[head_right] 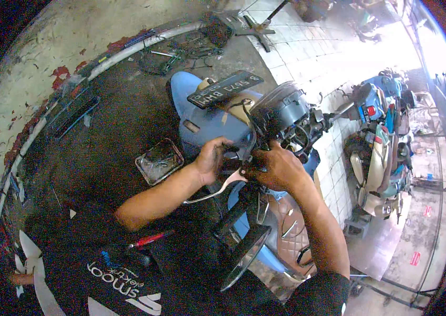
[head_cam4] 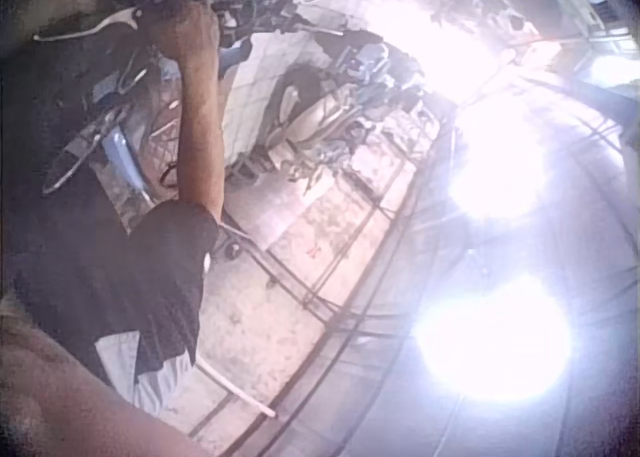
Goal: The person works on the front light assembly of a blue scooter by hand and using a wrench. The person removes screws from the front cover, detaches the headlight unit, and then uses a wrench to tighten or loosen bolts near the handlebars before replacing the front cover.
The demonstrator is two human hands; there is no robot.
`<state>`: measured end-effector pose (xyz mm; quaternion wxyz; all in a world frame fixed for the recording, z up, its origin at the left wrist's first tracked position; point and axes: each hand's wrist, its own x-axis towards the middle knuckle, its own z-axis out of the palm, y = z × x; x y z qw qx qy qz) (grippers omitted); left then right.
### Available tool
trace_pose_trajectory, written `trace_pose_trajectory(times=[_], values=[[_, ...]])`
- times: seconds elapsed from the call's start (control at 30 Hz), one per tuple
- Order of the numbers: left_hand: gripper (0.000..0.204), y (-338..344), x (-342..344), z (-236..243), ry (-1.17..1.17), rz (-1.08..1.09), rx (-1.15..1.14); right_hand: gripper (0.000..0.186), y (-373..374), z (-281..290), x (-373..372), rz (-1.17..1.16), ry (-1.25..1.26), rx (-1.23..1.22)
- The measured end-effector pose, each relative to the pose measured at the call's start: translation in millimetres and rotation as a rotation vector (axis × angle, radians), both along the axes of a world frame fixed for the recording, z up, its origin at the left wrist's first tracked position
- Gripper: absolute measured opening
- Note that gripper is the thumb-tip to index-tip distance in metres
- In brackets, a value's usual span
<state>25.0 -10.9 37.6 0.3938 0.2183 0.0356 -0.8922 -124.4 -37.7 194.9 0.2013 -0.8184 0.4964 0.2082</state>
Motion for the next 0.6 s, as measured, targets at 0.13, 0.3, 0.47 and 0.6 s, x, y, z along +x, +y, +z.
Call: trace_pose_trajectory(times=[0.13, 0.3, 0.47, 0.6], values=[[0.042, 4, -10, 7, 0.083, 0.023, 0.208, 0.046, 3, 2, -1, -0.03, 0.024, -0.059], [0.039, 4, -20, -5, 0.004, 0.094, 0.316, 0.044, 13, 0, 0, -0.046, 0.028, -0.093], [0.036, 12, -24, 2, -0.011, 0.088, 0.212, 0.036, 31, -2, 3, 0.016, 0.117, -0.293], [0.035, 11, -23, 3, -0.01, 0.082, 0.223, 0.031, 27, 3, 14, -0.084, 0.191, -0.127]])
